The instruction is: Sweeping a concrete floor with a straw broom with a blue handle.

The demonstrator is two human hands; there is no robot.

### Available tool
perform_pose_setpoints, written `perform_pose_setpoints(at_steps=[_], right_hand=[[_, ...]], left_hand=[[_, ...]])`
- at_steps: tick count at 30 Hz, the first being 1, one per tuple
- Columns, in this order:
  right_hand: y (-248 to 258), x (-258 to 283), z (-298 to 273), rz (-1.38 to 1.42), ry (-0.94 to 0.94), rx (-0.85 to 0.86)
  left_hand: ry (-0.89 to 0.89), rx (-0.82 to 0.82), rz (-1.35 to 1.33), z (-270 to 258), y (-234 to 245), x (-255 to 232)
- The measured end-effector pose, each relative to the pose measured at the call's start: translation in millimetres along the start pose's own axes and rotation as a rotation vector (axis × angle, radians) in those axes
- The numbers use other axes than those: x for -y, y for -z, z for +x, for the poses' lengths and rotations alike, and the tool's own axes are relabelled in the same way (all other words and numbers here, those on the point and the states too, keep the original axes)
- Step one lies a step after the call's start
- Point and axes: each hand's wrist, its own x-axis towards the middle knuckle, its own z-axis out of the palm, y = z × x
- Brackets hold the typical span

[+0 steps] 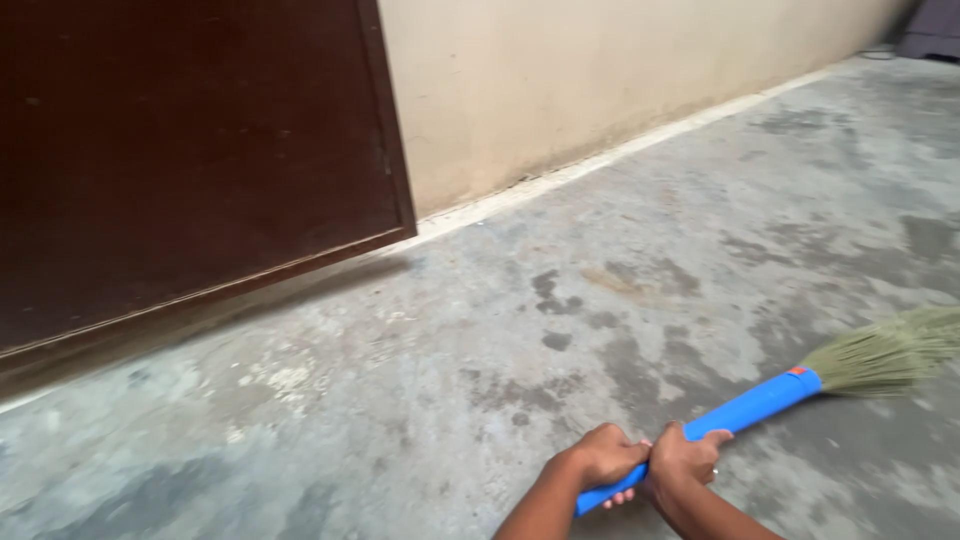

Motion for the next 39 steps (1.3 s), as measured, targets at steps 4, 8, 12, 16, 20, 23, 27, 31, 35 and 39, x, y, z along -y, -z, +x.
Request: perform_pose_setpoints(at_steps=[4,8,12,16,20,23,27,31,35,39], right_hand=[[-42,5,19,0.03,0.072,0.112],[-37,46,42,0.409,0.145,0.31],[-19,90,67,0.734,0.173,0.415],[-28,104,135,0.869,0.107,0.548],[2,112,142,0.883,-0.057,0.628],[7,111,137,0.815,-0.059,0.472],[-5,89,124,0.566,0.032,0.193],[7,84,25,0.505,0.079,0.179],[3,94,-27,0.216,0.077,0.157],[-43,90,28,0.613,0.036,0.51]], left_hand=[[0.02,-0.135,-0.018,-10,12,-7],[-0.079,-0.352,-0.118,8,0,-39],[-0.137,-0.447,-0.13,15,-5,-90],[-0.259,-0.352,-0.303,92,10,-92],[-0.25,-0.285,-0.403,92,-1,-116],[-0.217,-0.304,-0.342,73,-13,-130],[-0.118,-0.157,-0.354,63,-4,-113],[0.014,0.097,-0.192,56,32,-56],[0.165,-0.025,-0.29,15,52,-32],[-0.076,-0.38,-0.367,45,44,-24]])
